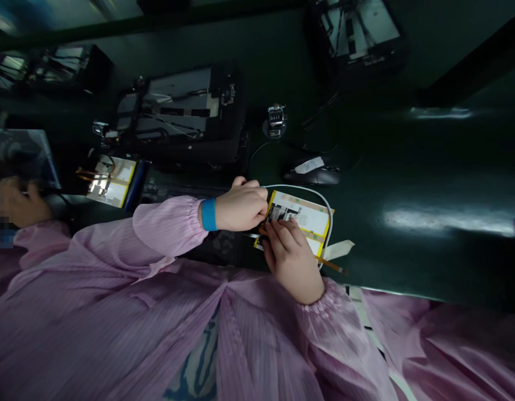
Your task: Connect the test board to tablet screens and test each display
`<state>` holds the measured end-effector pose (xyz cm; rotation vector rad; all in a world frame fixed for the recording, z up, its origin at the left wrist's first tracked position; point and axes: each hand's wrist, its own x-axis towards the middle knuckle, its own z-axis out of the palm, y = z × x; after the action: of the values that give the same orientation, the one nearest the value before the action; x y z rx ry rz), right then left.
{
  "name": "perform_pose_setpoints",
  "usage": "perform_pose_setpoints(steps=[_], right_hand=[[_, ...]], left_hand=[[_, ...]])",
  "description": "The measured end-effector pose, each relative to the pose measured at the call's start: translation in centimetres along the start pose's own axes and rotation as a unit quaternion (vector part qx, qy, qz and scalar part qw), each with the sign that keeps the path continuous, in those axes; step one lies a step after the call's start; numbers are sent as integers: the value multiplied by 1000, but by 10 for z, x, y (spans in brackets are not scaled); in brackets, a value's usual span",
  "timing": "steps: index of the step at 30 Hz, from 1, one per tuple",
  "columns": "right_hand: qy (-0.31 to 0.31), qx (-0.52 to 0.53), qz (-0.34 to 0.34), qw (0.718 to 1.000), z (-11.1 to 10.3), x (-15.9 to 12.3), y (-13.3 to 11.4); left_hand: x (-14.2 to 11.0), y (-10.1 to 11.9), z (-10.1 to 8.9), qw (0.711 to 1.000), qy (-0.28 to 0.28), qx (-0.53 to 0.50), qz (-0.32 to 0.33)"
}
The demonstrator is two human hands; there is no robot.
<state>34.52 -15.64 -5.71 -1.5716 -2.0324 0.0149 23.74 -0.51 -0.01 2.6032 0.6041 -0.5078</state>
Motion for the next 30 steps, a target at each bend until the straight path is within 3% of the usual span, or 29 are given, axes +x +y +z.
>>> perform_pose_setpoints(steps=[17, 21, 24, 27, 30], right_hand=[[-44, -36, 16, 998, 2, -1, -1], [-33, -21, 53, 998, 2, 0, -5], [-3, 11, 67, 998, -2, 1, -5], [-14, 41, 76, 996, -12, 0, -3], [-42, 72, 81, 993, -25, -2, 3]], left_hand=[[-1, 1, 1, 1000, 9, 2, 6], [-6, 1, -5, 998, 54, -10, 4], [-14, 4, -12, 993, 105, -32, 53], [-23, 10, -10, 989, 74, -27, 122], [-29, 17, 2, 988, 43, 19, 150]])
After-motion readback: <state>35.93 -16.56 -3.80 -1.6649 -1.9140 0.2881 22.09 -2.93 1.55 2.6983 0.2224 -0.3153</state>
